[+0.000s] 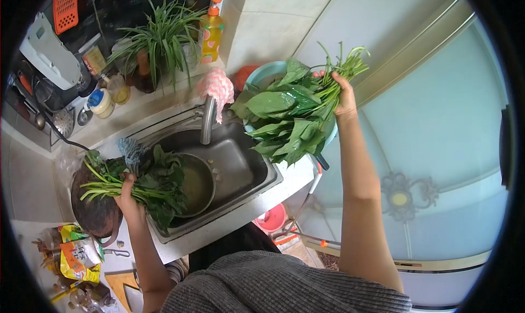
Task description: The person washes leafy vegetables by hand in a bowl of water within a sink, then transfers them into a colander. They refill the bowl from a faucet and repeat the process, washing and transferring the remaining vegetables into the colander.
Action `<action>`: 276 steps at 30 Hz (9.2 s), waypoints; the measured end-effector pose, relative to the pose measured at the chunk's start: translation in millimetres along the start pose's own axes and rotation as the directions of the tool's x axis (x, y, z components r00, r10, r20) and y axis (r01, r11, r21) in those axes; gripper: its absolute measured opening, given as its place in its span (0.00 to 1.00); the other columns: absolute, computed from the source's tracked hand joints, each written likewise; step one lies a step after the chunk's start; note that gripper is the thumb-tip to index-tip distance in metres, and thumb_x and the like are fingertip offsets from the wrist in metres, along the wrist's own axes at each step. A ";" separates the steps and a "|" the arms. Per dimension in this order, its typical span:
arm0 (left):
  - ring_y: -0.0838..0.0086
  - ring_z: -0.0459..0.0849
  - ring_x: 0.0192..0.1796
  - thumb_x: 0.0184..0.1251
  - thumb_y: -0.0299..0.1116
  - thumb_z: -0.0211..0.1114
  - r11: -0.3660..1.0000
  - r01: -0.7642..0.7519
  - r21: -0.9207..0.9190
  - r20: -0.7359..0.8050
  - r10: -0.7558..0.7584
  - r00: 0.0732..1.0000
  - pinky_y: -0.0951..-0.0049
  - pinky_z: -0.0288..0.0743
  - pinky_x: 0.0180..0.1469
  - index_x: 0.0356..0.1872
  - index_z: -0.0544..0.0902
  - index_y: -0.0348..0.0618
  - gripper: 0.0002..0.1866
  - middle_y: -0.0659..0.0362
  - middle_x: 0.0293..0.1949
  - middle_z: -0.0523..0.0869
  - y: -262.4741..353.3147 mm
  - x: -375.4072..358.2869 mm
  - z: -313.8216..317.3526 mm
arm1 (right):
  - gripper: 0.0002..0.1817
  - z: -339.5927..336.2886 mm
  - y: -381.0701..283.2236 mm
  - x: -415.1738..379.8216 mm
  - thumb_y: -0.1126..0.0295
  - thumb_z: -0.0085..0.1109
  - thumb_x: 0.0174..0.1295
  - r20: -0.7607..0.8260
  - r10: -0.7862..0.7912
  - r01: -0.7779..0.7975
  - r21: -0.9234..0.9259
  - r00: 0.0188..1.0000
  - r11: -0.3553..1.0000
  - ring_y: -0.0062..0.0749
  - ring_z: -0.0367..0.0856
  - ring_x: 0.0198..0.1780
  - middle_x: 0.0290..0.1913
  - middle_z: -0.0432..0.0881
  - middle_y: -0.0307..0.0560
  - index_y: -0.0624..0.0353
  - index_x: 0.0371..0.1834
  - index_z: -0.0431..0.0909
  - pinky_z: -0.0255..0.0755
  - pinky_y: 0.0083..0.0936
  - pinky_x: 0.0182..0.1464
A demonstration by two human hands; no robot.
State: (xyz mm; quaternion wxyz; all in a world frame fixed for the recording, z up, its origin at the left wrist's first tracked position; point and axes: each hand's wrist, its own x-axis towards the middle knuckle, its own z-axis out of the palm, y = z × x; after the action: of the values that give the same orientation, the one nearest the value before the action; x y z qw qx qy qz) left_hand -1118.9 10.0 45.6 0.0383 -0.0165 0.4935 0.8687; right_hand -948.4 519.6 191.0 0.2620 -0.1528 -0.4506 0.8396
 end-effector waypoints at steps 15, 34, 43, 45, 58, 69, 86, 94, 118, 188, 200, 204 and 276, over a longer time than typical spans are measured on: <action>0.73 0.75 0.36 0.50 0.24 0.64 0.999 -0.033 0.037 -0.020 0.033 0.999 0.73 0.68 0.43 0.35 0.73 0.40 0.11 0.59 0.33 0.75 6.7 -3.8 7.0 | 0.16 124.4 -82.4 -17.9 0.68 0.53 0.59 0.318 -0.120 0.112 0.042 0.941 0.993 0.42 0.78 0.50 0.44 0.79 0.55 0.71 0.43 0.73 0.73 0.40 0.54; 0.68 0.77 0.44 0.47 0.21 0.67 0.938 -0.164 0.306 -0.203 0.232 0.951 0.70 0.72 0.50 0.52 0.71 0.37 0.26 0.56 0.44 0.77 29.9 -34.6 -50.2 | 0.18 234.0 188.7 -104.4 0.73 0.66 0.47 0.401 -0.003 0.181 -0.407 0.916 0.895 0.22 0.78 0.38 0.36 0.82 0.43 0.67 0.42 0.76 0.71 0.22 0.44; 0.76 0.78 0.37 0.48 0.21 0.69 0.890 -0.072 0.450 -0.243 0.199 0.949 0.76 0.70 0.45 0.36 0.78 0.37 0.13 0.61 0.34 0.81 -3.0 -35.9 -56.2 | 0.26 174.0 382.0 -73.8 0.66 0.68 0.42 0.331 0.319 -0.006 -0.685 0.888 0.729 0.37 0.82 0.40 0.37 0.83 0.51 0.65 0.46 0.76 0.73 0.31 0.47; 0.77 0.78 0.37 0.48 0.21 0.69 0.860 -0.052 0.508 -0.217 0.186 0.958 0.76 0.71 0.44 0.36 0.78 0.37 0.12 0.60 0.33 0.81 -8.3 -33.9 -56.9 | 0.34 131.4 455.8 -42.7 0.61 0.71 0.42 0.286 0.480 -0.086 -0.784 0.829 0.615 0.42 0.78 0.49 0.47 0.78 0.57 0.66 0.52 0.71 0.72 0.35 0.49; 0.76 0.74 0.36 0.46 0.20 0.67 0.943 0.019 0.332 -0.326 0.096 0.940 0.76 0.67 0.44 0.35 0.71 0.40 0.15 0.59 0.32 0.76 -36.0 -13.6 -39.1 | 0.37 37.1 611.5 -76.9 0.46 0.45 0.65 -0.020 0.674 0.199 -0.948 0.738 -0.246 0.54 0.68 0.59 0.66 0.57 0.64 0.65 0.66 0.53 0.69 0.46 0.53; 0.76 0.66 0.30 0.46 0.20 0.64 0.959 -0.052 0.277 -0.155 0.098 0.983 0.76 0.60 0.35 0.31 0.66 0.42 0.15 0.61 0.26 0.69 -45.8 6.7 -33.0 | 0.46 15.9 637.4 -36.8 0.61 0.61 0.54 -0.096 0.779 -0.020 -0.994 0.620 -0.106 0.51 0.74 0.53 0.56 0.69 0.67 0.67 0.70 0.43 0.71 0.43 0.53; 0.72 0.70 0.37 0.46 0.25 0.66 0.987 -0.014 0.162 -0.200 0.046 0.979 0.69 0.64 0.50 0.36 0.66 0.42 0.18 0.60 0.29 0.70 -71.1 17.8 -43.7 | 0.27 32.9 552.7 -41.4 0.65 0.54 0.58 0.193 0.704 0.424 -0.890 0.683 -0.168 0.57 0.58 0.66 0.61 0.62 0.62 0.62 0.61 0.63 0.58 0.48 0.63; 0.70 0.69 0.42 0.49 0.25 0.63 0.994 0.078 0.077 -0.170 -0.064 0.983 0.64 0.60 0.60 0.38 0.65 0.46 0.17 0.61 0.33 0.69 -72.3 16.4 -55.5 | 0.27 4.8 616.7 -45.3 0.66 0.50 0.60 0.056 0.865 0.404 -0.898 0.498 -0.174 0.60 0.73 0.53 0.59 0.65 0.63 0.54 0.64 0.60 0.75 0.50 0.42; 0.69 0.72 0.40 0.47 0.26 0.65 0.980 0.051 0.192 -0.234 -0.004 0.972 0.64 0.63 0.57 0.36 0.67 0.42 0.17 0.59 0.30 0.71 -65.0 16.5 -54.6 | 0.29 29.3 562.9 -44.8 0.49 0.56 0.58 0.358 0.393 0.442 -0.884 0.847 -0.149 0.48 0.62 0.66 0.63 0.65 0.57 0.53 0.60 0.68 0.65 0.43 0.59; 0.69 0.71 0.41 0.47 0.25 0.63 0.976 0.075 0.203 -0.138 -0.047 0.989 0.63 0.61 0.60 0.37 0.67 0.43 0.16 0.59 0.31 0.71 -53.3 26.8 -70.1 | 0.29 11.8 559.9 -32.8 0.65 0.61 0.55 0.212 0.168 0.213 -0.977 0.963 0.011 0.54 0.70 0.56 0.54 0.72 0.61 0.64 0.59 0.65 0.68 0.38 0.56; 0.69 0.71 0.42 0.47 0.26 0.63 0.971 0.084 0.223 -0.121 -0.058 0.991 0.61 0.59 0.62 0.37 0.66 0.44 0.17 0.60 0.32 0.71 -52.9 23.5 -80.0 | 0.74 80.3 632.7 -7.3 0.36 0.74 0.21 0.015 0.731 0.300 -0.918 0.682 -0.261 0.61 0.47 0.70 0.68 0.51 0.68 0.66 0.70 0.44 0.46 0.56 0.67; 0.69 0.71 0.42 0.46 0.25 0.63 0.974 0.090 0.209 -0.124 -0.065 0.990 0.61 0.59 0.62 0.37 0.66 0.45 0.17 0.60 0.32 0.71 -55.3 23.2 -79.8 | 0.73 80.7 684.0 -69.4 0.35 0.73 0.23 0.144 0.434 0.320 -0.874 0.889 -0.365 0.61 0.46 0.70 0.70 0.45 0.68 0.67 0.70 0.43 0.43 0.54 0.68; 0.61 0.74 0.55 0.55 0.34 0.68 0.542 0.018 0.840 0.127 -0.230 0.965 0.59 0.69 0.59 0.62 0.63 0.38 0.35 0.52 0.56 0.73 -103.9 12.8 -32.2 | 0.62 183.2 416.5 -79.1 0.60 0.74 0.40 0.374 0.160 -0.150 -0.054 0.913 0.987 0.42 0.33 0.74 0.74 0.29 0.56 0.60 0.73 0.37 0.36 0.35 0.71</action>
State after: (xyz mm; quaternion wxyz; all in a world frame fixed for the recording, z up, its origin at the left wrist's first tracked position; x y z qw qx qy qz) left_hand -1123.3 35.9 -60.7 0.1584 0.0657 0.8353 0.5223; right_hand -1099.9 159.7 -55.7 0.1011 -0.0268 -0.4892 0.8659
